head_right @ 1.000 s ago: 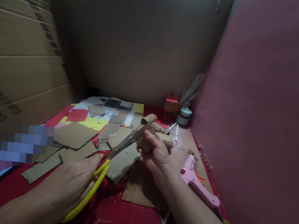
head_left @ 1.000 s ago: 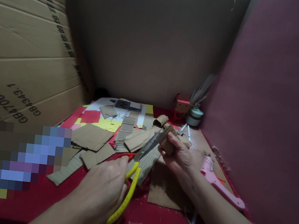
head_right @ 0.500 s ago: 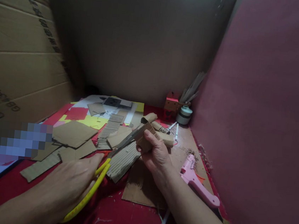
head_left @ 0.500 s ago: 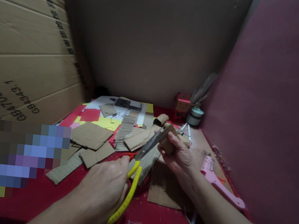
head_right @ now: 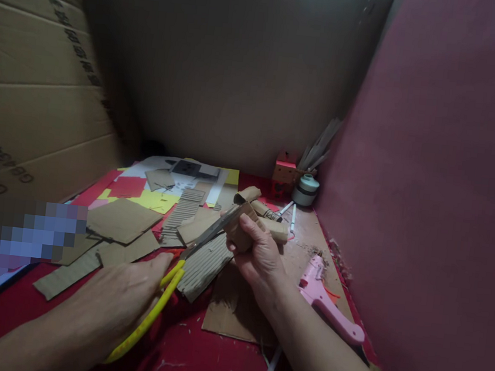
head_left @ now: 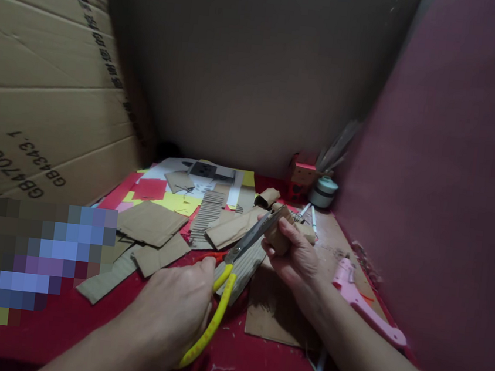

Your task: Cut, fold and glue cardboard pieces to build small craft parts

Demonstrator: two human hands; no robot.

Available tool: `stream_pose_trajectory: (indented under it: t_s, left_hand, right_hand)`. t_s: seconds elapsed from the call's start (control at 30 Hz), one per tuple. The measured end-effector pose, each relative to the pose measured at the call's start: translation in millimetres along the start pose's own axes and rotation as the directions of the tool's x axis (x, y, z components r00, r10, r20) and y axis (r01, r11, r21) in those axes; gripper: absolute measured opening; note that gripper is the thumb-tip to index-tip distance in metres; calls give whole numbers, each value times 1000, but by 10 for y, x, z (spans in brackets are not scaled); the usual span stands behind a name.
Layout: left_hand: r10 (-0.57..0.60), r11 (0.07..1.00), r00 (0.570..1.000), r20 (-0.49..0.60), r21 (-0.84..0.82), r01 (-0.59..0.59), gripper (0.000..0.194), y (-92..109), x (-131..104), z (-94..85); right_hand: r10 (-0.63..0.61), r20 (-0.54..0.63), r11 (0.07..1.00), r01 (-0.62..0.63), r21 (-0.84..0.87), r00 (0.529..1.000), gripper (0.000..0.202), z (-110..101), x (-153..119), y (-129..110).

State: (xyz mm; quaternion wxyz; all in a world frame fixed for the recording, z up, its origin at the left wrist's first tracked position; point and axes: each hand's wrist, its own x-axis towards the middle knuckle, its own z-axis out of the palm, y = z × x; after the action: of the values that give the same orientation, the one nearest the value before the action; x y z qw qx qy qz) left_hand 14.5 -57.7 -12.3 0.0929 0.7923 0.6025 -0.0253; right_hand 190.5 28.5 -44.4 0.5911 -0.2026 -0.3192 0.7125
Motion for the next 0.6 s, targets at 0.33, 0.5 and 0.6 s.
stream_pose_trajectory:
  t_s: [0.33, 0.5, 0.6]
  left_hand:
    - [-34, 999, 999, 16, -37, 35, 15, 19, -5, -36]
    - [-16, 1000, 1000, 26, -15, 16, 15, 33, -10, -45]
    - [-25, 1000, 998, 64, -4, 25, 18, 39, -11, -50]
  right_hand:
    - [23, -24, 1000, -22, 8, 999, 14, -3, 3, -3]
    - [33, -73, 999, -33, 8, 997, 18, 14, -12, -16]
    - [46, -81, 999, -45, 8, 996, 17, 22, -19, -19]
